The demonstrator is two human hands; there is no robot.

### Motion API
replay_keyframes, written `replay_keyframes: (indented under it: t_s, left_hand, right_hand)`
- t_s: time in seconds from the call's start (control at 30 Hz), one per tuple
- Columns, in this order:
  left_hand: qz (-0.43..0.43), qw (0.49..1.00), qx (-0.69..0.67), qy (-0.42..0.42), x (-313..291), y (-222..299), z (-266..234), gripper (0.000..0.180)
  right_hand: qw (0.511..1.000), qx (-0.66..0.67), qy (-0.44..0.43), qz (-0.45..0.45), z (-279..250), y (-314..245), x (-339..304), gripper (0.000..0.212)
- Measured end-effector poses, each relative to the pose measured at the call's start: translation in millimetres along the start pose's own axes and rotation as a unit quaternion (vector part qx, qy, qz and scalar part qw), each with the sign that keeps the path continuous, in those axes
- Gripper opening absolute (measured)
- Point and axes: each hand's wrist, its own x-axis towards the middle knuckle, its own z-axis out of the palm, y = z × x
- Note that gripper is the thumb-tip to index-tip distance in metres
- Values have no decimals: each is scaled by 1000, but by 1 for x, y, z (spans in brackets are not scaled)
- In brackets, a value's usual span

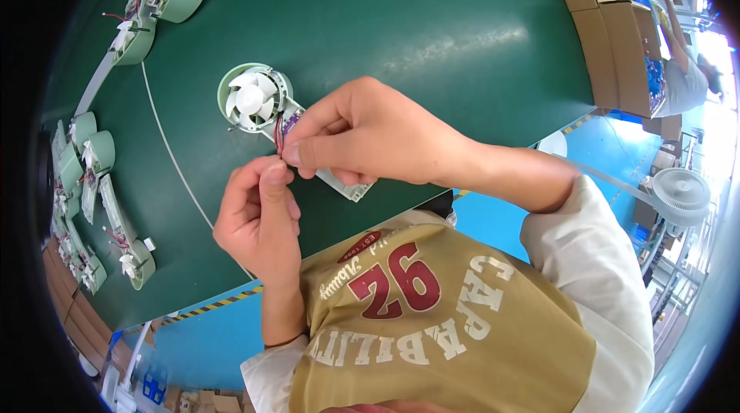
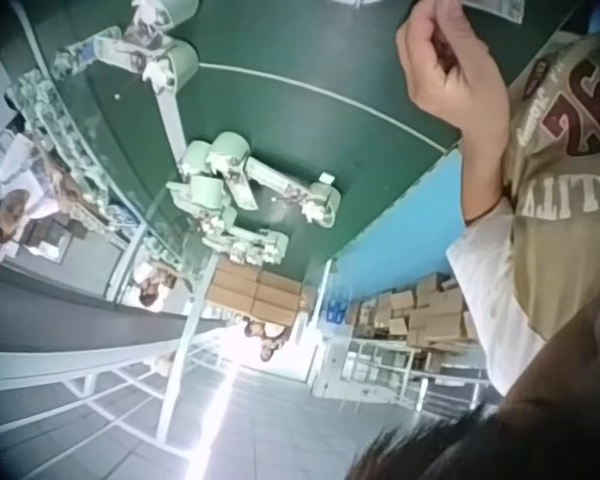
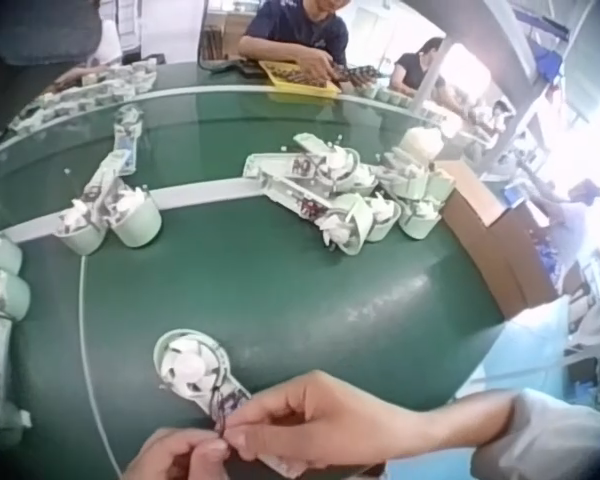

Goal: The person assembles handheld fans by connecting battery wires to circuit boards, inserting batteries into the fan handles by hand, and placing the assembled units onto the work table and overhead rack.

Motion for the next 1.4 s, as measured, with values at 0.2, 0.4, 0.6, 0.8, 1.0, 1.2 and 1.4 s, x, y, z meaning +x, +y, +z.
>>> replay_keyframes:
  t_s: [0.2, 0.4, 0.6, 0.8, 1.0, 1.2, 1.4]
  left_hand:
    - [18, 999, 22, -28, 5, -6, 2, 8]
    - [90, 948, 303, -30, 5, -12, 3, 38]
    - [-15, 971, 229, -67, 3, -8, 8, 22]
    - [-65, 990, 116, -57, 2, -14, 9, 14]
    - [-115, 990, 67, -53, 5, -11, 8, 14]
    - [-110, 991, 52, -54, 5, -12, 7, 17]
    - [-115, 992, 15, -59, 5, -13, 6, 20]
  right_hand:
    - [996, 88, 10, 20, -8, 10, 9, 18]
    - [993, -47, 61, -84, -18, 8, 18, 16]
    - [976, -163, 71, -129, -28, 4, 23, 11]
    - [945, -229, 99, -210, -25, 16, 28, 7]
    - [895, -289, 123, -315, -23, 19, 33, 5]
    - [860, -348, 156, -338, -16, 20, 34, 6]
    - [819, -397, 172, -376, -12, 19, 32, 9]
